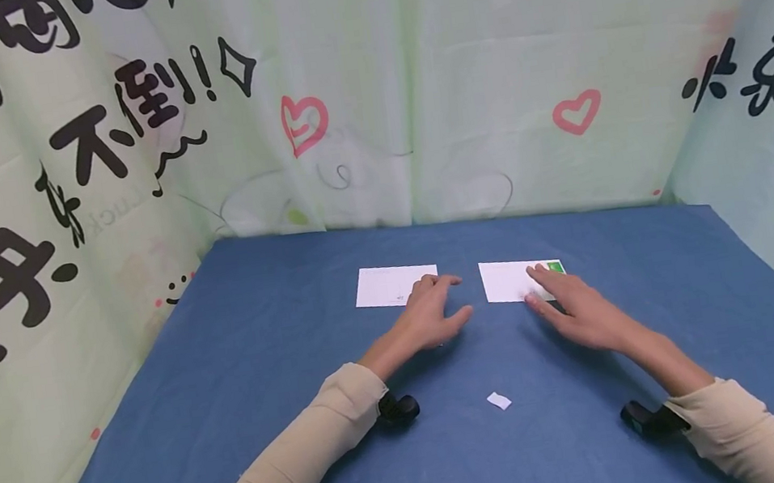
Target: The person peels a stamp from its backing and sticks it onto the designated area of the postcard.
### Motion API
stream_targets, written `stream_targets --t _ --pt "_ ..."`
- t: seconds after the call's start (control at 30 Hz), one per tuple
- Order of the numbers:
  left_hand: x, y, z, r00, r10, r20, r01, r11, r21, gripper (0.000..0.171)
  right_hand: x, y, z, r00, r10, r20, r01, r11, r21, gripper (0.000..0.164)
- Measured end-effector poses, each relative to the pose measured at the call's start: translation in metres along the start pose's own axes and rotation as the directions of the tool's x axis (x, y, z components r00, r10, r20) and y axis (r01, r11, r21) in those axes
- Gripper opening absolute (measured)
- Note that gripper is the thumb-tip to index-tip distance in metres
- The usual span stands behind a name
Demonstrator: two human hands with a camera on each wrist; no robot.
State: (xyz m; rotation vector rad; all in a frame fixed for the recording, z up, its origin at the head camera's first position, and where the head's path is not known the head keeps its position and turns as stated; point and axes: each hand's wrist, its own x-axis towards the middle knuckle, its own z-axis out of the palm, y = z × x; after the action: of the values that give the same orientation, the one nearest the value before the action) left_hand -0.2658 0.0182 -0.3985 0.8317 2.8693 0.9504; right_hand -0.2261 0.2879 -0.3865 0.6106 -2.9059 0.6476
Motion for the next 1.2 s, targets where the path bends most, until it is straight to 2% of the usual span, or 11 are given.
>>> stream_targets --t 0.23,0.4,0.67,0.93,1.2 --pt "-0.018 -0.011 -0.012 0.998 0.035 -0.045 -0.037 0.999 -0.033 0.051 0.0 -0.018 0.008 0.996 -0.087 -0.019 0.087 0.996 0.004 0.06" --pt "-0.032 -0.018 -0.019 0.998 0.017 -0.053 -0.019 0.999 -0.042 0.052 -0.003 -0.03 0.015 0.992 -0.128 -0.022 0.128 0.992 0.015 0.059" --pt "-0.049 -0.035 -0.031 0.996 -0.009 -0.093 0.005 0.999 -0.043 0.052 -0.003 -0.047 0.023 0.989 -0.147 0.01 0.147 0.989 0.007 0.06" --pt "-0.059 -0.056 -0.041 0.991 -0.084 -0.107 0.08 0.996 -0.048 0.053 0.003 -0.061 0.026 0.992 -0.121 0.024 0.121 0.993 0.009 0.06" --pt "-0.057 -0.072 -0.051 0.98 -0.166 -0.112 0.159 0.985 -0.073 0.052 0.011 -0.069 0.034 0.991 -0.133 0.029 0.133 0.991 -0.001 0.054"
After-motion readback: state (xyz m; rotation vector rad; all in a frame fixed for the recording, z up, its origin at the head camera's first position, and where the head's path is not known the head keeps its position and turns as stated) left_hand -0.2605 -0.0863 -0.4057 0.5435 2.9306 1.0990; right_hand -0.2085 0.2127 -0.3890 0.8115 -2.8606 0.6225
